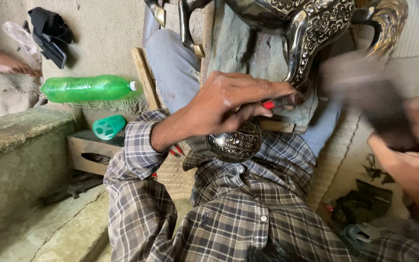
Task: The person secures a silver-colored metal horse figurine to a wooden block using a rope. They then use a small chisel and a hammer to engrave or refine decorative patterns on the figurine's body and neck.
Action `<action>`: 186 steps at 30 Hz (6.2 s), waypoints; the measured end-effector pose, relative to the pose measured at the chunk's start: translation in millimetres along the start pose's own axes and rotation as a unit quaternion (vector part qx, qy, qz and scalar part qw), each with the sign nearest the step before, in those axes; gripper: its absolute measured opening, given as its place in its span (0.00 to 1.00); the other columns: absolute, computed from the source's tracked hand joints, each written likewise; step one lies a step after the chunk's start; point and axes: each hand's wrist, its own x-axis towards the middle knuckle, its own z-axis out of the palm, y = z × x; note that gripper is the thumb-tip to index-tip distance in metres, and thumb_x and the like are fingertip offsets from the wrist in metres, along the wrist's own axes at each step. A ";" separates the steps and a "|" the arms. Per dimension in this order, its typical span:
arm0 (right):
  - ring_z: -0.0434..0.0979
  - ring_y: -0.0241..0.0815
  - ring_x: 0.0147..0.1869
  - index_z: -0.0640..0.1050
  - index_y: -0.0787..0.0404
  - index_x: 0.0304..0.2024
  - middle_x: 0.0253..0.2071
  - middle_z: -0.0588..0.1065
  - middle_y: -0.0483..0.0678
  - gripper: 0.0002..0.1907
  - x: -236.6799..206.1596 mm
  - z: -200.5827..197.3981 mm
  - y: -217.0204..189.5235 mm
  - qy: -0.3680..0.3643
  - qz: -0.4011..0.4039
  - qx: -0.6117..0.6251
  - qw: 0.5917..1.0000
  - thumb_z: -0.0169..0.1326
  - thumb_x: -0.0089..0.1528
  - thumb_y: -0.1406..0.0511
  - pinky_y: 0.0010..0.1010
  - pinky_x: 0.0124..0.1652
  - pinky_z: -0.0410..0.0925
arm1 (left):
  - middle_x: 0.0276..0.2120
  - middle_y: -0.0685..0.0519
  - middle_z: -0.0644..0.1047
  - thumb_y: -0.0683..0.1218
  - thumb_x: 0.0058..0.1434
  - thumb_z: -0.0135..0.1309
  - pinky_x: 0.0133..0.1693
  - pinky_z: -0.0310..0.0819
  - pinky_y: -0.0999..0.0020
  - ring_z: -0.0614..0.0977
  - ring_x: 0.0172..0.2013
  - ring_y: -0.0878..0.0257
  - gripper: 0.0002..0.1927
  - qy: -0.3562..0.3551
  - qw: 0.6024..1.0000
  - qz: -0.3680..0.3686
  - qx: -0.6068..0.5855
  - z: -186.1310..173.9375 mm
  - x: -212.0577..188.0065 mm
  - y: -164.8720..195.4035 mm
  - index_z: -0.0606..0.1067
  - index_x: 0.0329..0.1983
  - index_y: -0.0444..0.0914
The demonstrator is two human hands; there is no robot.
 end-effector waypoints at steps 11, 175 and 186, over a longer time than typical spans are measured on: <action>0.79 0.43 0.47 0.76 0.70 0.47 0.45 0.78 0.54 0.06 -30.4 44.2 36.6 0.030 0.288 0.165 0.943 0.61 0.71 0.72 0.30 0.49 0.73 | 0.53 0.55 0.84 0.42 0.71 0.59 0.41 0.85 0.66 0.88 0.39 0.63 0.26 0.003 0.998 0.035 -0.050 -14.7 5.3 6.2 0.69 0.70 0.50; 0.76 0.33 0.40 0.60 0.57 0.74 0.50 0.75 0.49 0.37 112.5 -46.2 141.7 -0.109 0.152 0.068 0.980 0.51 0.61 0.68 0.22 0.42 0.74 | 0.56 0.49 0.81 0.36 0.71 0.57 0.53 0.87 0.68 0.87 0.55 0.58 0.23 0.080 0.982 -0.022 -0.171 -43.9 130.1 -43.7 0.67 0.67 0.38; 0.76 0.33 0.39 0.60 0.60 0.73 0.50 0.75 0.51 0.36 98.1 -43.4 131.9 -0.096 0.158 0.091 0.979 0.49 0.61 0.67 0.22 0.41 0.73 | 0.51 0.51 0.83 0.42 0.67 0.63 0.48 0.87 0.66 0.88 0.46 0.61 0.24 0.075 0.994 0.028 -0.069 -38.9 126.1 -53.1 0.70 0.65 0.39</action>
